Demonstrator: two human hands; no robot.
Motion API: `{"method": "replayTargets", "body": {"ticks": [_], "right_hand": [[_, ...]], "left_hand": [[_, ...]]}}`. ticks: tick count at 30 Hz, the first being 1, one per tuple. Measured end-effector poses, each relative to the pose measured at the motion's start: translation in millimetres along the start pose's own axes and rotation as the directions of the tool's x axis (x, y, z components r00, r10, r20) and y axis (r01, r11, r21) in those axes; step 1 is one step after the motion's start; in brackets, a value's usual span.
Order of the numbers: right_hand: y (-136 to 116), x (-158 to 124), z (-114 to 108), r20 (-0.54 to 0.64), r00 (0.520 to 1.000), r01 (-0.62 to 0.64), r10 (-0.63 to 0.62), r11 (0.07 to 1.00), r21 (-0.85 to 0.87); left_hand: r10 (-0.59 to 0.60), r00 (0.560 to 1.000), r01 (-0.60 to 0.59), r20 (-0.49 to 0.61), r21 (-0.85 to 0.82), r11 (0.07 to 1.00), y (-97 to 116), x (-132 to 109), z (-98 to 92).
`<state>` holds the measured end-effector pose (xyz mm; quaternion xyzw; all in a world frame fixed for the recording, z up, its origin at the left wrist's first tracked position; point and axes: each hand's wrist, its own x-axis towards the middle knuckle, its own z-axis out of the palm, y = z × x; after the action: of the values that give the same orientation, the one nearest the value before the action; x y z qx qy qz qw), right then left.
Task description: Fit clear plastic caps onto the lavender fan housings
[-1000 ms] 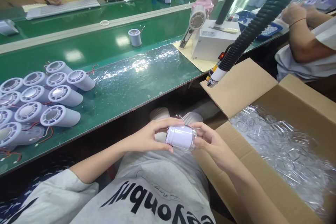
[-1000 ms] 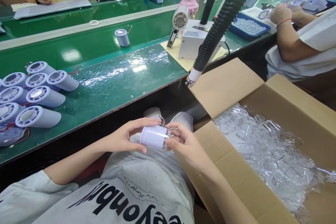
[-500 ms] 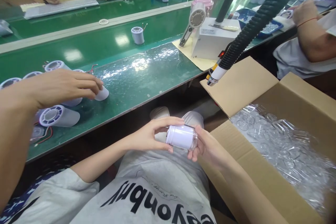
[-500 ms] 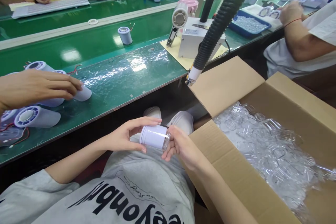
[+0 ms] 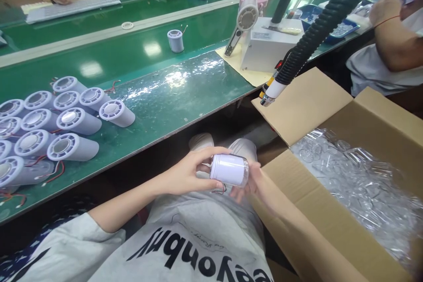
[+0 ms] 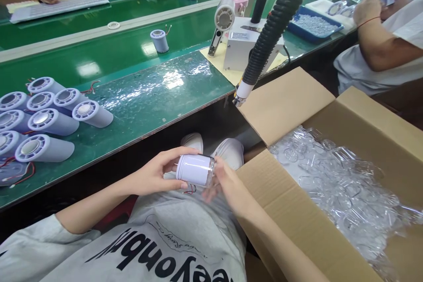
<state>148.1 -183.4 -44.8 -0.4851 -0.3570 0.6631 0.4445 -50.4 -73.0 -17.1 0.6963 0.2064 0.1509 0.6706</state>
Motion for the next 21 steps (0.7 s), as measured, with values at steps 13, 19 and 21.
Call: {"method": "replayTargets", "body": {"ticks": [13,19,21], "right_hand": [[-8,-11,-6,0.008,0.973,0.230,-0.230,0.973,-0.020],[0,-6,-2,-0.073,0.983,0.164,-0.167,0.985,-0.051],[3,-4,0,-0.064,0.989,0.132,-0.135,0.990,-0.052]], "left_hand": [[-0.135,0.977,0.170,0.164,-0.227,0.959,5,3,-5.5],[-0.217,0.959,0.262,0.183,-0.279,0.924,-8,5,-1.6],[-0.260,0.950,0.296,0.171,-0.238,0.925,-12,4,6.4]]}}
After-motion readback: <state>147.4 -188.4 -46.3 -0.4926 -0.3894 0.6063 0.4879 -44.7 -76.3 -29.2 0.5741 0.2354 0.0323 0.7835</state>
